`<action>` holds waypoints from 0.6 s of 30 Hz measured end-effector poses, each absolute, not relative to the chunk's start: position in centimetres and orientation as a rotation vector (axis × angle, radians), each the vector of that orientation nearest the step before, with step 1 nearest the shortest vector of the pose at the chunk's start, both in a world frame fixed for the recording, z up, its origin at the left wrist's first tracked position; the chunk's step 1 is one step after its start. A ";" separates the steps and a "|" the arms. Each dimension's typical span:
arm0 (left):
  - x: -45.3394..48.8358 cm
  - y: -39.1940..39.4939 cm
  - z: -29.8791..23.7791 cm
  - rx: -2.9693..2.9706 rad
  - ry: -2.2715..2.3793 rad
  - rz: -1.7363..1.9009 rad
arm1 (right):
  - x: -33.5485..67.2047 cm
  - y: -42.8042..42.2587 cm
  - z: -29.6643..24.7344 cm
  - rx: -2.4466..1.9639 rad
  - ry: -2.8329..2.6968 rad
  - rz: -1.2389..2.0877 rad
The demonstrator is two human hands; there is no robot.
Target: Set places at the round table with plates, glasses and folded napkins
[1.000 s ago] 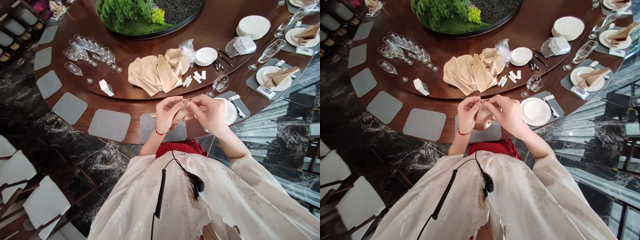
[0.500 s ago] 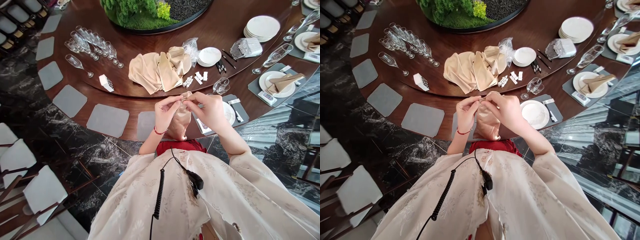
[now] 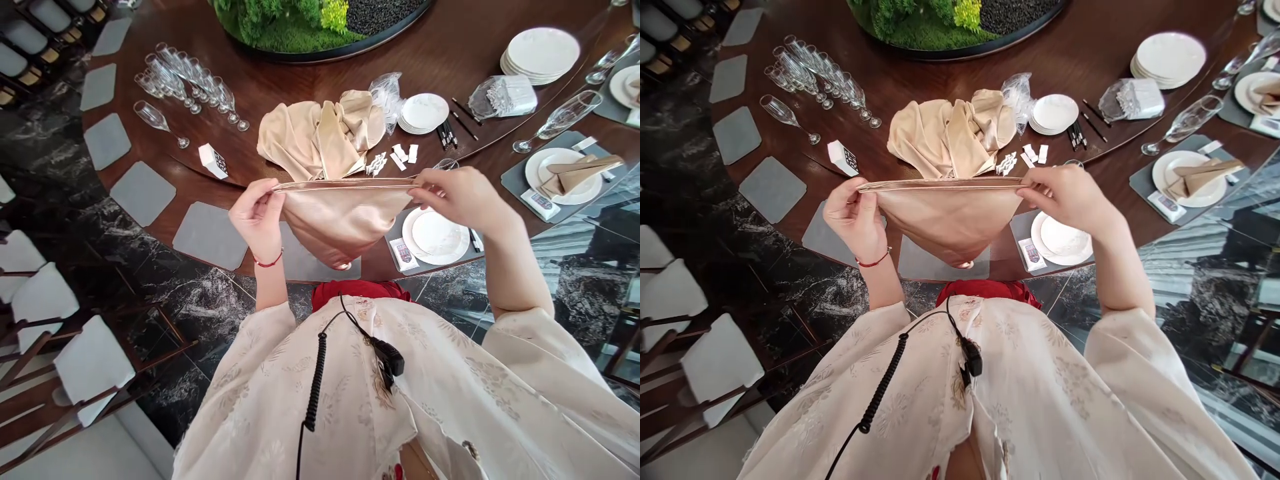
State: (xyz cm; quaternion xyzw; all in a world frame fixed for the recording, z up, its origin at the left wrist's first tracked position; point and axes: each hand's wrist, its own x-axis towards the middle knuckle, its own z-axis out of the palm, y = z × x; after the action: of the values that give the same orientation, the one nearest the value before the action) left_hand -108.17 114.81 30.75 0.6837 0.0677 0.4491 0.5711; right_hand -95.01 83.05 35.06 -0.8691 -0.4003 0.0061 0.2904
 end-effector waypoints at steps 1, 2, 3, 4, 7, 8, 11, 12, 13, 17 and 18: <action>-108.2 115.4 30.8 1.620 0.200 1.111 | -94.7 82.7 35.9 -2.239 -1.110 -0.011; -108.2 115.8 30.8 1.619 0.224 1.173 | -94.5 82.5 36.7 -2.146 -1.143 -0.048; -108.1 116.0 30.8 1.606 0.227 1.232 | -94.4 82.5 37.5 -2.048 -1.147 -0.100; -107.9 116.1 30.9 1.589 0.213 1.271 | -94.4 82.6 38.2 -1.970 -1.124 -0.156; -107.3 116.1 31.2 1.577 0.162 1.252 | -94.2 83.4 39.5 -1.916 -1.058 -0.230; -107.1 116.1 31.3 1.589 0.160 1.215 | -94.1 83.6 39.7 -1.933 -1.058 -0.231; -107.0 116.2 31.5 1.604 0.128 1.206 | -93.7 84.0 39.8 -1.933 -1.045 -0.255; -107.1 116.2 31.5 1.600 0.099 1.241 | -93.5 84.1 39.6 -1.914 -1.013 -0.273; -107.3 116.2 31.6 1.597 0.075 1.277 | -93.4 84.2 39.5 -1.899 -0.983 -0.289; -108.3 116.1 31.5 1.632 0.103 1.297 | -93.2 84.4 38.5 -1.904 -0.941 -0.268; -108.8 116.1 31.4 1.664 0.137 1.265 | -93.2 84.3 38.3 -1.912 -0.958 -0.235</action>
State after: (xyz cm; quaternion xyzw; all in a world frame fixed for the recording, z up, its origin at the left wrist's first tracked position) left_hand -108.75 116.05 31.41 0.6880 0.0567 0.5231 0.4999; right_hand -93.24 84.33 38.34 -0.7819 -0.3919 -0.0962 0.4751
